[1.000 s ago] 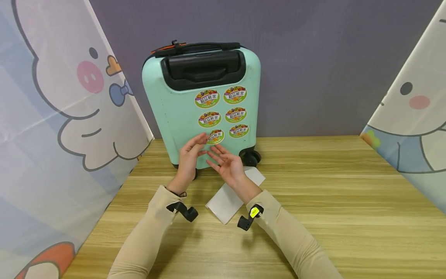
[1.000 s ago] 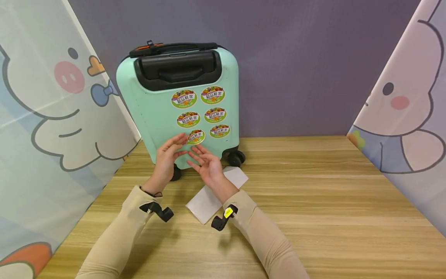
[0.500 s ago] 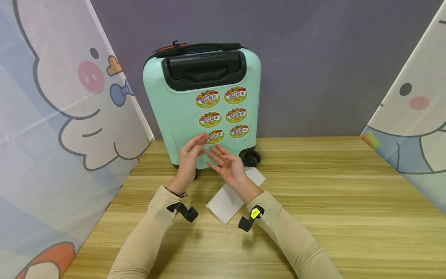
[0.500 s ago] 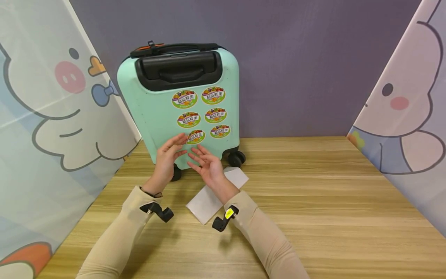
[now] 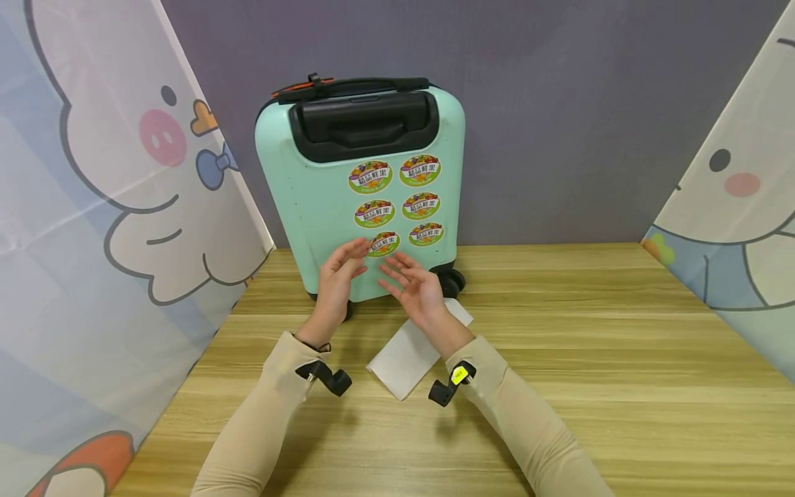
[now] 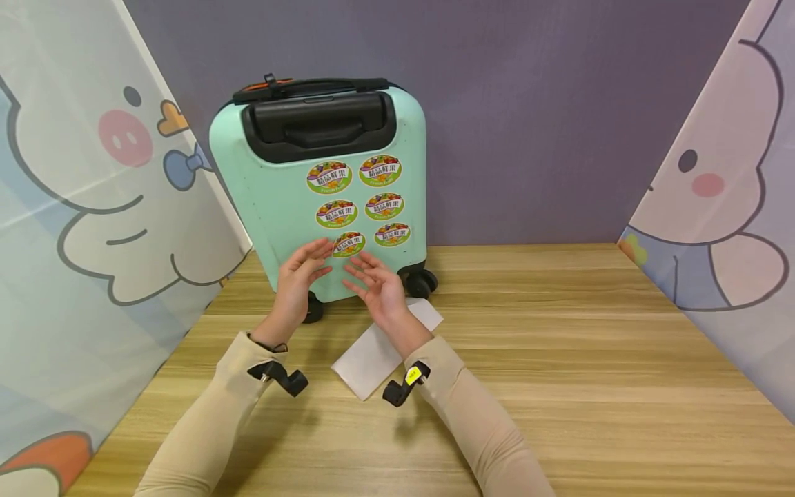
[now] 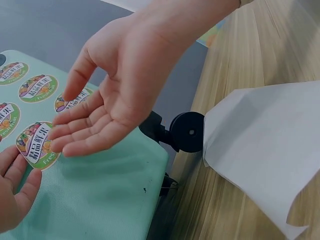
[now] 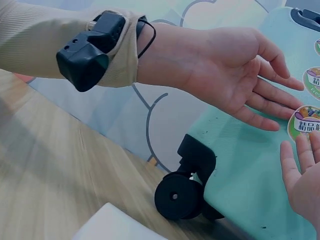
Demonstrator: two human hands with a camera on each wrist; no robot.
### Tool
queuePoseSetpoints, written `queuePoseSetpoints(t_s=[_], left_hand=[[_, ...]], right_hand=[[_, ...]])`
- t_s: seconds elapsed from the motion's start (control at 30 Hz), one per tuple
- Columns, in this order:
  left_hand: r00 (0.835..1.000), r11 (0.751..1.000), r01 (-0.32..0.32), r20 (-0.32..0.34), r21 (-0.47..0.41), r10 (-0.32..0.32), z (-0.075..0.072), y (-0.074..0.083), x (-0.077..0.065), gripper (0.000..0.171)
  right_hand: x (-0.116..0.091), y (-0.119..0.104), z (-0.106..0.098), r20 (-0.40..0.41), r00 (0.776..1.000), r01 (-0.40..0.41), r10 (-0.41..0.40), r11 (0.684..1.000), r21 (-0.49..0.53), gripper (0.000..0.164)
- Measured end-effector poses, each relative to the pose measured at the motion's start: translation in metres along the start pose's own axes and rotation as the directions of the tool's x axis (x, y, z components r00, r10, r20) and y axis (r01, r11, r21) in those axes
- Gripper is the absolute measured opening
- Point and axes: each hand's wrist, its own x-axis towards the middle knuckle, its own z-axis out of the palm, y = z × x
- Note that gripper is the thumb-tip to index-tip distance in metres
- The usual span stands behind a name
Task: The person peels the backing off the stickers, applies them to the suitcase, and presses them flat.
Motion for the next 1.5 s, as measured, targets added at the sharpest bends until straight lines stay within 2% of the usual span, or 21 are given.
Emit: queuePoseSetpoints(t_s=[0.23, 0.7, 0.9, 1.13, 1.5], left_hand=[[1.0, 1.0, -0.003, -0.005, 0.0, 0.003, 0.0, 0.0, 0.0, 0.036], [1.0, 1.0, -0.012, -0.016, -0.005, 0.011, -0.002, 0.0, 0.0, 0.033], [0.999, 0.999, -0.036, -0.003, -0.016, 0.036, -0.006, 0.0, 0.0, 0.031], [0.998, 0.996, -0.068, -0.018, -0.06, 0.067, -0.01, 0.001, 0.0, 0.027], [0.994, 0.993, -0.093, -0.068, -0.071, 0.089, -0.013, -0.005, -0.002, 0.022]], right_hand=[[0.004, -0.007, 0.004, 0.021, 0.999, 0.045, -0.045, 0.999, -0.001, 0.028], [0.014, -0.015, 0.007, 0.153, 0.985, 0.084, -0.074, 0.995, -0.056, 0.034], [0.016, -0.016, 0.006, 0.158, 0.985, 0.087, -0.072, 0.992, -0.092, 0.032], [0.018, -0.019, 0.005, 0.156, 0.985, 0.09, -0.069, 0.988, -0.127, 0.031], [0.019, -0.025, -0.001, 0.137, 0.988, 0.08, -0.071, 0.995, -0.063, 0.032]])
